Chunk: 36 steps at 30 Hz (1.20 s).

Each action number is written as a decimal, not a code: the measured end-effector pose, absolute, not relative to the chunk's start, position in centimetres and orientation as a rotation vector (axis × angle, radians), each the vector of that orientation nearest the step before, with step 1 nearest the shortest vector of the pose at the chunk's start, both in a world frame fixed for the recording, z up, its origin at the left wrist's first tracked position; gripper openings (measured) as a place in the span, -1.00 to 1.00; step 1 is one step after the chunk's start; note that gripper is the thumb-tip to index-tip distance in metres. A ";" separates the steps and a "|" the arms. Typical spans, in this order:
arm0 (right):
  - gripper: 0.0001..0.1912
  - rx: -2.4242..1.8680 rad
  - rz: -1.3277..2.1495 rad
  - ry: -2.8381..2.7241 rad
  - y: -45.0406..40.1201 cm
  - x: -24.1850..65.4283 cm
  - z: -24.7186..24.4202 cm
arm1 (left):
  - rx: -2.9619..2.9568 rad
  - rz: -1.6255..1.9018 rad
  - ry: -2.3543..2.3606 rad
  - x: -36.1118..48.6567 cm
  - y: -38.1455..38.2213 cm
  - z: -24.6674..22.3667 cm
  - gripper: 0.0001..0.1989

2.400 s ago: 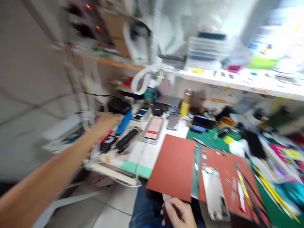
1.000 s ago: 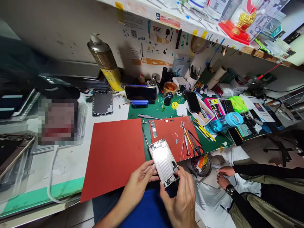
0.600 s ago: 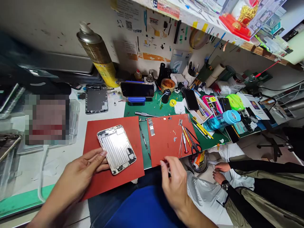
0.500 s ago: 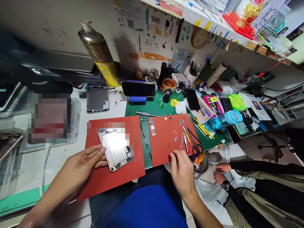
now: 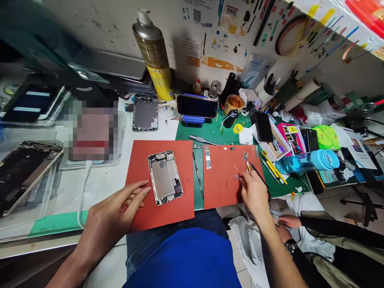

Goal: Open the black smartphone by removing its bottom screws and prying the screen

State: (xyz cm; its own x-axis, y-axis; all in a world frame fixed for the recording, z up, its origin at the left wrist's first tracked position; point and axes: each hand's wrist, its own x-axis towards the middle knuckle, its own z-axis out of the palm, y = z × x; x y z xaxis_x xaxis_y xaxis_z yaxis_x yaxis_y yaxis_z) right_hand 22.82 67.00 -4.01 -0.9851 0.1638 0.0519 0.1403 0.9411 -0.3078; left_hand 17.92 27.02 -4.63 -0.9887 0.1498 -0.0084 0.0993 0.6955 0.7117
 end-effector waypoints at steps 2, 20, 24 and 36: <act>-0.71 -0.198 0.468 -3.053 67.4 22.6 -4.0 | 0.510 1.144 2.924 18.8 26.9 -5.3 -0.65; -0.72 0.195 0.565 -3.094 69.1 21.7 -4.1 | 0.959 0.953 2.954 19.3 27.3 -6.1 -0.67; -0.73 0.258 0.553 -3.106 66.6 21.6 -3.7 | 1.013 0.990 2.951 19.3 27.1 -6.2 -0.69; -0.74 -0.156 0.253 -3.120 67.1 19.2 -3.3 | 1.346 0.978 2.951 19.6 25.3 -9.1 -0.53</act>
